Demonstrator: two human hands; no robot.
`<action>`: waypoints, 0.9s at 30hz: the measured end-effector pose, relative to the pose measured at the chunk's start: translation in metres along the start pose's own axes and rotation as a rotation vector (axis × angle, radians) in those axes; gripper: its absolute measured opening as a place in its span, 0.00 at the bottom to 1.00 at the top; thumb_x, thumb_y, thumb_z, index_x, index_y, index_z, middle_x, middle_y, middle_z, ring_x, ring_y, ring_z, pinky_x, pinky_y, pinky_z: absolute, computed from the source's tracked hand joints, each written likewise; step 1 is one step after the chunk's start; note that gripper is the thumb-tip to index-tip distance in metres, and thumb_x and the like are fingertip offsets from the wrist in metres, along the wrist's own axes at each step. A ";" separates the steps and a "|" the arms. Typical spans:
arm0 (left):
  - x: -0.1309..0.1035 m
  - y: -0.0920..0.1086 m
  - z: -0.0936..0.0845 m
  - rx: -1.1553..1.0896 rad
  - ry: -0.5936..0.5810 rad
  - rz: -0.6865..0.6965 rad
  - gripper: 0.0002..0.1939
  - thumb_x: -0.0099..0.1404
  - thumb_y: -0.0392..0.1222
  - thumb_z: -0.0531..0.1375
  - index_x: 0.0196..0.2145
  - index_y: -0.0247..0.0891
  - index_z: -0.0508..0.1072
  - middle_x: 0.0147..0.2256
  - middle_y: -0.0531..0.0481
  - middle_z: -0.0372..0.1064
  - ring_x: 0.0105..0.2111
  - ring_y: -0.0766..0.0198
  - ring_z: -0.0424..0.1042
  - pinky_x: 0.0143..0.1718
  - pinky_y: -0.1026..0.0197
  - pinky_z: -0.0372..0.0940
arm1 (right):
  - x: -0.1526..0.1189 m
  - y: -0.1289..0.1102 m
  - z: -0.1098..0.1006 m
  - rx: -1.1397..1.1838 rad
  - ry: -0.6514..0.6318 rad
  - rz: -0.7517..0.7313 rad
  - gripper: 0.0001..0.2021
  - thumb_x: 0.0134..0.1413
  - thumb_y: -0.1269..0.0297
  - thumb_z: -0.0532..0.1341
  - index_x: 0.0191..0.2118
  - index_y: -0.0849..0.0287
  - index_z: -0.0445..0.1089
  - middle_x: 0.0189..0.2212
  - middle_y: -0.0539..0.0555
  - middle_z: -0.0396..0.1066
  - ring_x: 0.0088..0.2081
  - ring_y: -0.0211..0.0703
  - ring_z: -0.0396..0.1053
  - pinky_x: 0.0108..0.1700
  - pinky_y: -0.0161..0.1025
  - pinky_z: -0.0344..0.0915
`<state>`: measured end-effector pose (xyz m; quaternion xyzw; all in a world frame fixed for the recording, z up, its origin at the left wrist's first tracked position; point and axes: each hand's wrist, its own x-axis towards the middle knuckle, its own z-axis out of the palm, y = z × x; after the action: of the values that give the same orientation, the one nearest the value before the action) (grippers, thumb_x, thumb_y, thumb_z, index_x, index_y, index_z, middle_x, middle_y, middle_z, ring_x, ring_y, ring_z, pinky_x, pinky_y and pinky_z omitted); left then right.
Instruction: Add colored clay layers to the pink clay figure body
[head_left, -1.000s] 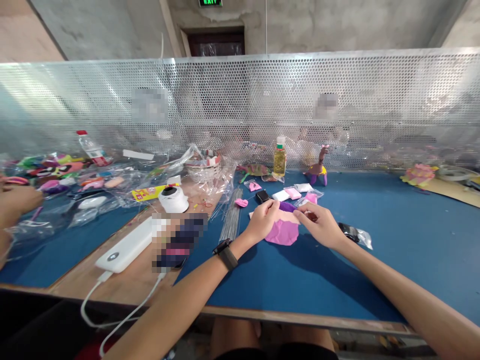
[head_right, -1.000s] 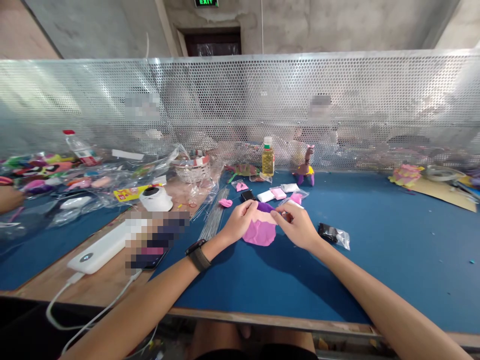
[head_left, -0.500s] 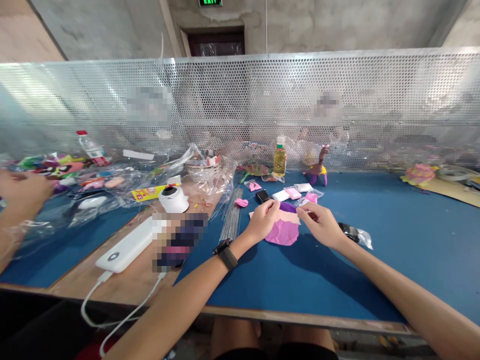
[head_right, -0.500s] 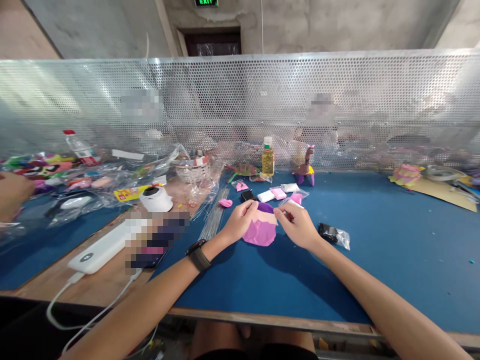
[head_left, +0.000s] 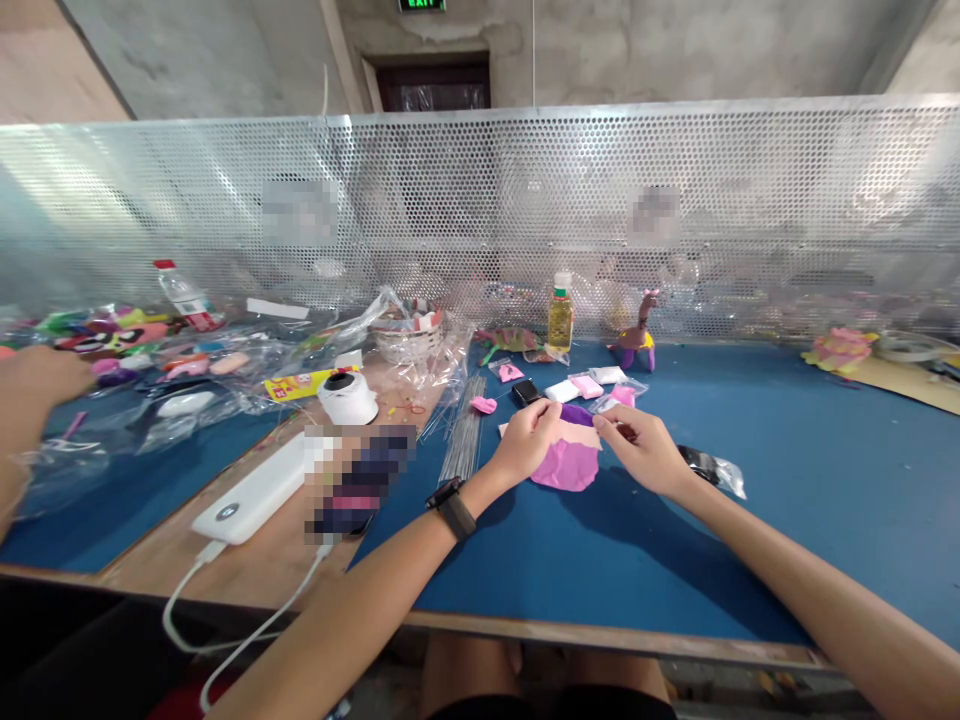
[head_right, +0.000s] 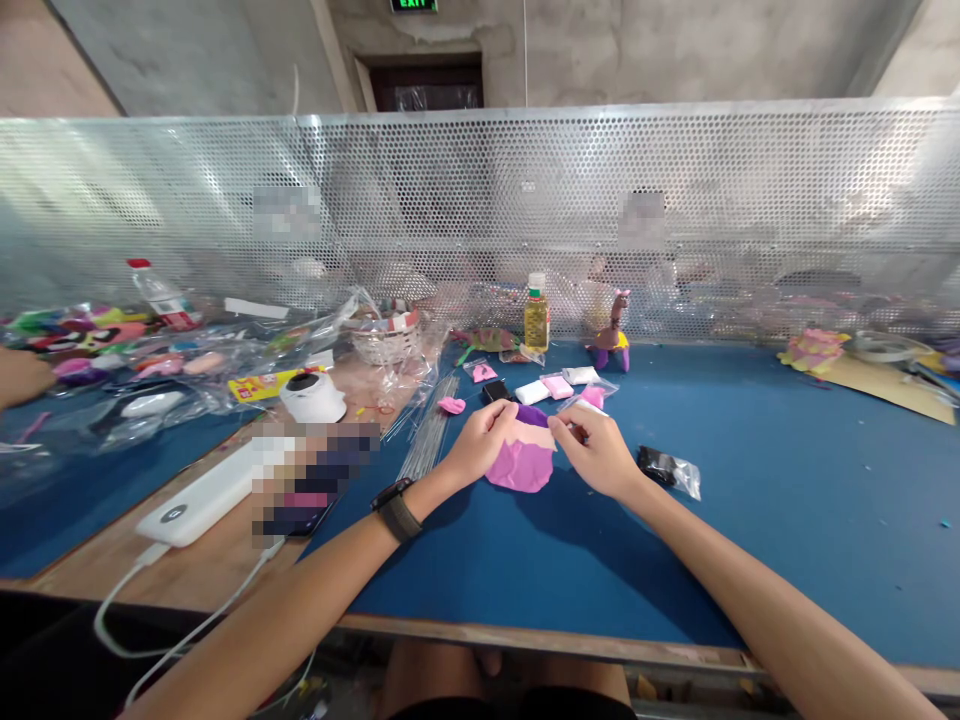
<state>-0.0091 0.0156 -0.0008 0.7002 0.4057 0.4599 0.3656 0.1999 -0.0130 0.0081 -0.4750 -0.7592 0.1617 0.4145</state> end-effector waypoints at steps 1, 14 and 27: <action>0.000 0.000 0.000 0.001 -0.001 0.001 0.20 0.73 0.55 0.51 0.28 0.39 0.63 0.27 0.53 0.62 0.30 0.64 0.60 0.33 0.62 0.53 | 0.000 0.000 0.000 -0.001 0.001 0.001 0.21 0.68 0.46 0.54 0.32 0.56 0.71 0.25 0.52 0.69 0.27 0.42 0.62 0.29 0.39 0.58; -0.002 0.003 -0.001 0.058 -0.028 0.021 0.20 0.74 0.54 0.50 0.29 0.39 0.64 0.27 0.54 0.64 0.29 0.64 0.62 0.32 0.62 0.53 | 0.000 0.001 0.000 -0.002 -0.035 0.016 0.21 0.68 0.46 0.54 0.30 0.56 0.70 0.23 0.50 0.66 0.26 0.41 0.61 0.29 0.38 0.57; 0.000 0.001 0.000 -0.036 -0.025 -0.018 0.20 0.73 0.54 0.53 0.30 0.37 0.68 0.29 0.52 0.66 0.31 0.64 0.64 0.33 0.62 0.56 | 0.000 -0.001 0.000 0.021 -0.043 0.036 0.21 0.68 0.47 0.55 0.30 0.57 0.71 0.24 0.49 0.66 0.26 0.40 0.60 0.29 0.39 0.56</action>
<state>-0.0090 0.0151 0.0000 0.6955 0.3990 0.4549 0.3874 0.1995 -0.0133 0.0088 -0.4808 -0.7575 0.1871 0.4000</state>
